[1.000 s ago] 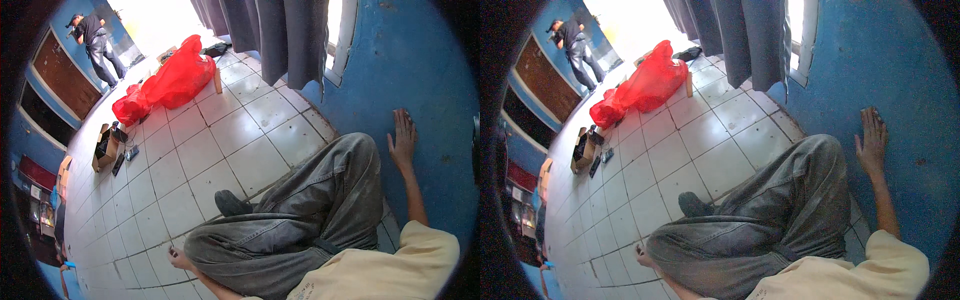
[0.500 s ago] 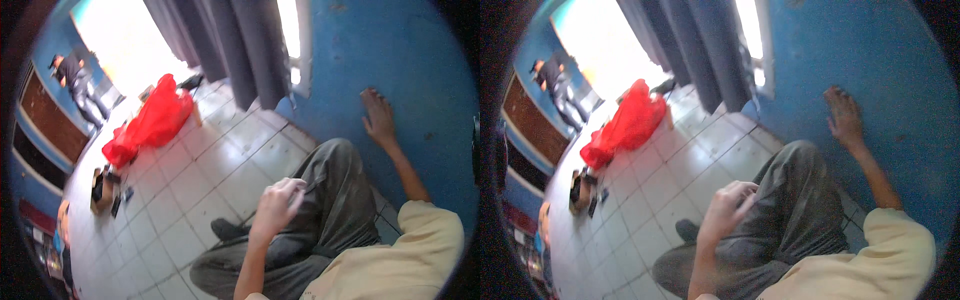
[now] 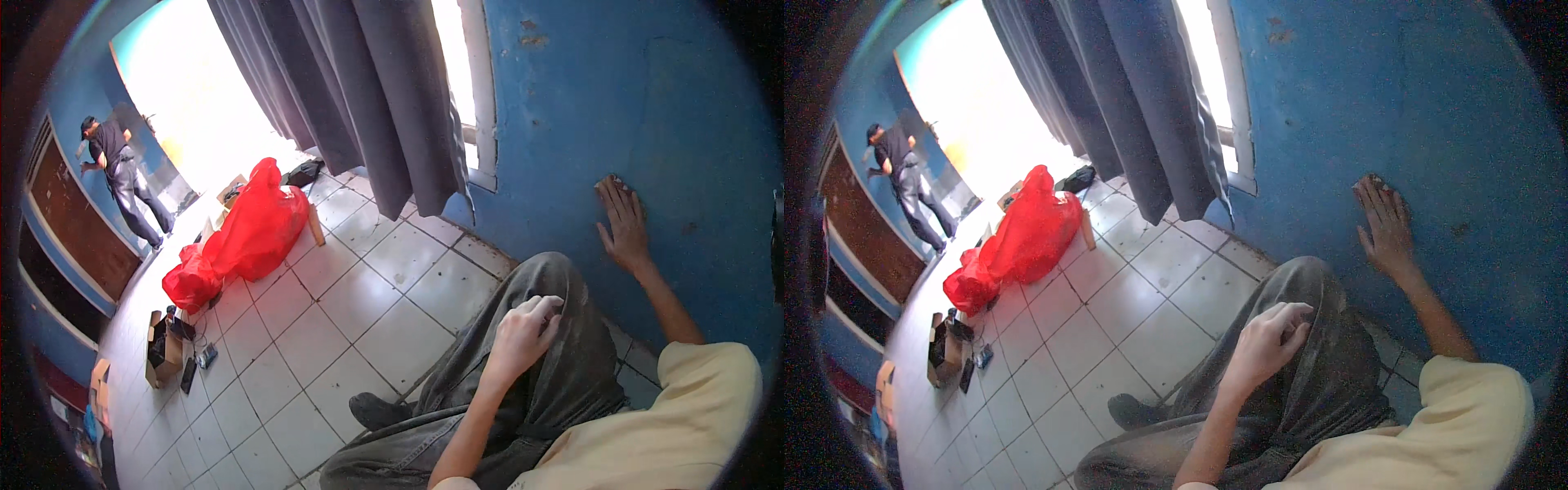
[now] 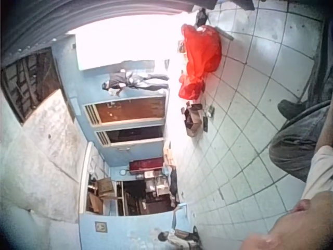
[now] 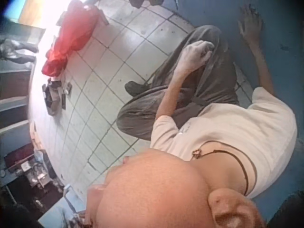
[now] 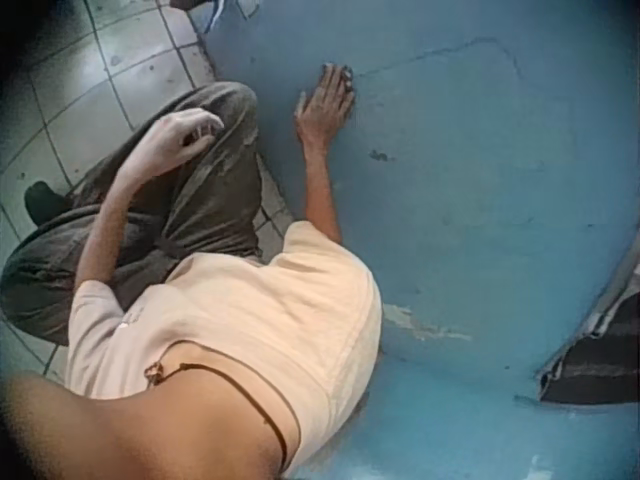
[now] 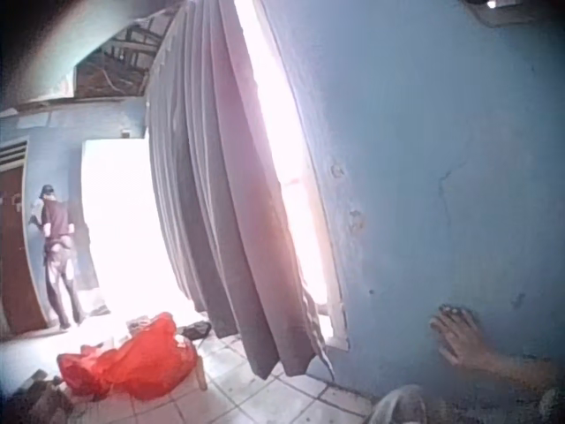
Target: The person folds a piece of sandpaper and sands a wall with it.
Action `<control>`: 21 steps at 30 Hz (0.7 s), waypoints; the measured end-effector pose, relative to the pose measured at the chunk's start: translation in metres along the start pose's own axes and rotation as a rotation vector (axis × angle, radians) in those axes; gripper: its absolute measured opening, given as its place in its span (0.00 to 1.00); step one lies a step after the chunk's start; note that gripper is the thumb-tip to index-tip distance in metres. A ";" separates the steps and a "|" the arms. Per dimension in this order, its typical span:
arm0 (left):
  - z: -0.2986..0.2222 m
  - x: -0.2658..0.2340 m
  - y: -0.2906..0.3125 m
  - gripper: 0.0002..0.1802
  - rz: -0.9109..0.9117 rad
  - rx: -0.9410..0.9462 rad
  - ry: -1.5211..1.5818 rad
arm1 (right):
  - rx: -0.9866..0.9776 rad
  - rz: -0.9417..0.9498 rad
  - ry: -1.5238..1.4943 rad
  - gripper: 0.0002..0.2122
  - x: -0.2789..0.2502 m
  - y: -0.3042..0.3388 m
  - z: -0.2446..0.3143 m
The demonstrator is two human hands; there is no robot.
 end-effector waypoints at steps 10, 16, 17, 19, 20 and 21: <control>-0.001 -0.009 -0.001 0.13 -0.062 0.022 0.007 | -0.087 -0.071 0.012 0.32 -0.001 -0.039 0.013; -0.001 -0.006 0.000 0.13 -0.071 0.046 -0.001 | -0.082 0.012 0.026 0.32 0.008 0.008 -0.004; -0.001 -0.006 0.000 0.13 -0.066 0.040 -0.003 | -0.088 -0.003 0.031 0.32 0.005 0.018 -0.007; 0.000 -0.004 -0.001 0.13 -0.060 0.036 -0.003 | -0.092 -0.016 0.038 0.32 0.001 0.028 -0.009; 0.001 -0.002 -0.001 0.13 -0.055 0.040 0.002 | -0.068 0.002 0.046 0.32 0.000 0.032 -0.012; 0.002 0.000 -0.002 0.13 -0.050 0.045 0.006 | -0.043 0.020 0.054 0.32 0.000 0.033 -0.014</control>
Point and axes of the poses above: each hand's wrist, its own y-axis away from the middle knuckle, its own x-axis out of the palm, z = x × y, the point moved 7 cm from there along -y, towards the middle knuckle, and after that the axes turned 15 degrees about -z, right-handed, at the moved point
